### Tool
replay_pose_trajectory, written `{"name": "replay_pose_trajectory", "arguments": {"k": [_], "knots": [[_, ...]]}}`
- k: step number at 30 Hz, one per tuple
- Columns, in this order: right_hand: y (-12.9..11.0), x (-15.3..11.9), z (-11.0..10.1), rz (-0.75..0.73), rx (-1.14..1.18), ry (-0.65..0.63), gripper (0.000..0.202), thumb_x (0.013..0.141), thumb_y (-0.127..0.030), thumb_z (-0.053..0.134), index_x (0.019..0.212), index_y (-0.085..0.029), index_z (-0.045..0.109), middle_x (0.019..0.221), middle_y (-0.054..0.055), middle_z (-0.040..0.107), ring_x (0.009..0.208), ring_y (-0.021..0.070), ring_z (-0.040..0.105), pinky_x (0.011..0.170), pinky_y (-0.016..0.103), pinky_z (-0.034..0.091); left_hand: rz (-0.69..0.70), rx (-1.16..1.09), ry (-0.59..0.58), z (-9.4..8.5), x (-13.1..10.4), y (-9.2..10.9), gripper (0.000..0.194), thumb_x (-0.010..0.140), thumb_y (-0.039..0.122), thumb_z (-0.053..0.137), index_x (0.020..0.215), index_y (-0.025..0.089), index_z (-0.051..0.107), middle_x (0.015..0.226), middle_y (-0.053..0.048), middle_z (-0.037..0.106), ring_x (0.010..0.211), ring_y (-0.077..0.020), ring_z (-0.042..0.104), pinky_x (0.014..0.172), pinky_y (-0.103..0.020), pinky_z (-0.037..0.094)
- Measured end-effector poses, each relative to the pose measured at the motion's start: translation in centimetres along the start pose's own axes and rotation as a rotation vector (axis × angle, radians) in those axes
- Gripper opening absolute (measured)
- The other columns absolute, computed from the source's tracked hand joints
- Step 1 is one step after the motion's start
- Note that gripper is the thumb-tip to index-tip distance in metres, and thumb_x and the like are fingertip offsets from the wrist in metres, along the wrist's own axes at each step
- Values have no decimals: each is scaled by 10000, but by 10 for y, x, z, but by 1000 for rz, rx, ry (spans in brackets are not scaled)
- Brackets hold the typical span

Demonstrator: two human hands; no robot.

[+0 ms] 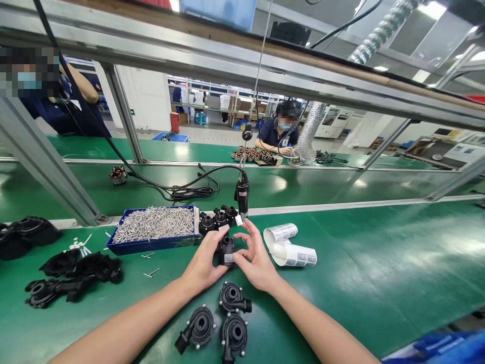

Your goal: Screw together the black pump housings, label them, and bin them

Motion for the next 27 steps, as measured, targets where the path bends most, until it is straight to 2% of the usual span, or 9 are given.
{"name": "replay_pose_trajectory", "arguments": {"k": [7,13,18,23,27], "knots": [[-2,-2,1,-99,-101,-21,770,947,-197,628,1606,-408,292,1615,113,293,1318,247,524,852,356,676,16,26,11,1,0,2,796,929,153,684,1612,349,327,1461,-110,515,1286,-282,590,990,-425,637],[-6,-3,3,-257,-218,-48,785,973,-143,589,1630,-420,259,1613,127,262,1305,241,549,817,322,682,19,37,0,0,1,2,784,949,169,671,1625,332,308,1498,-124,493,1373,-305,551,1068,-461,597],[-17,-7,8,-408,-417,-111,823,974,-82,559,1663,-387,229,1615,147,262,1297,252,572,797,326,705,32,33,6,0,0,4,776,936,156,660,1614,321,319,1470,-124,512,1342,-298,565,1080,-475,583],[-20,-2,-2,-615,-735,-205,834,1022,-81,518,1693,-413,150,1640,158,288,1321,287,580,861,422,710,-18,35,12,0,2,1,774,881,94,627,1575,307,360,1448,-117,533,1333,-292,577,1033,-450,605],[-10,15,-18,-546,-780,-164,864,996,-221,682,1690,-360,186,1613,183,337,1360,331,560,982,513,665,15,111,-7,-2,1,-6,780,881,141,640,1591,291,352,1458,-126,553,1304,-298,608,1067,-481,594]]}}
Point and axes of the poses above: each hand's wrist, its own x-axis towards the middle knuckle, its own z-axis out of the palm, y = z × x, the point moved 4 cm from there along x, towards the middle knuckle
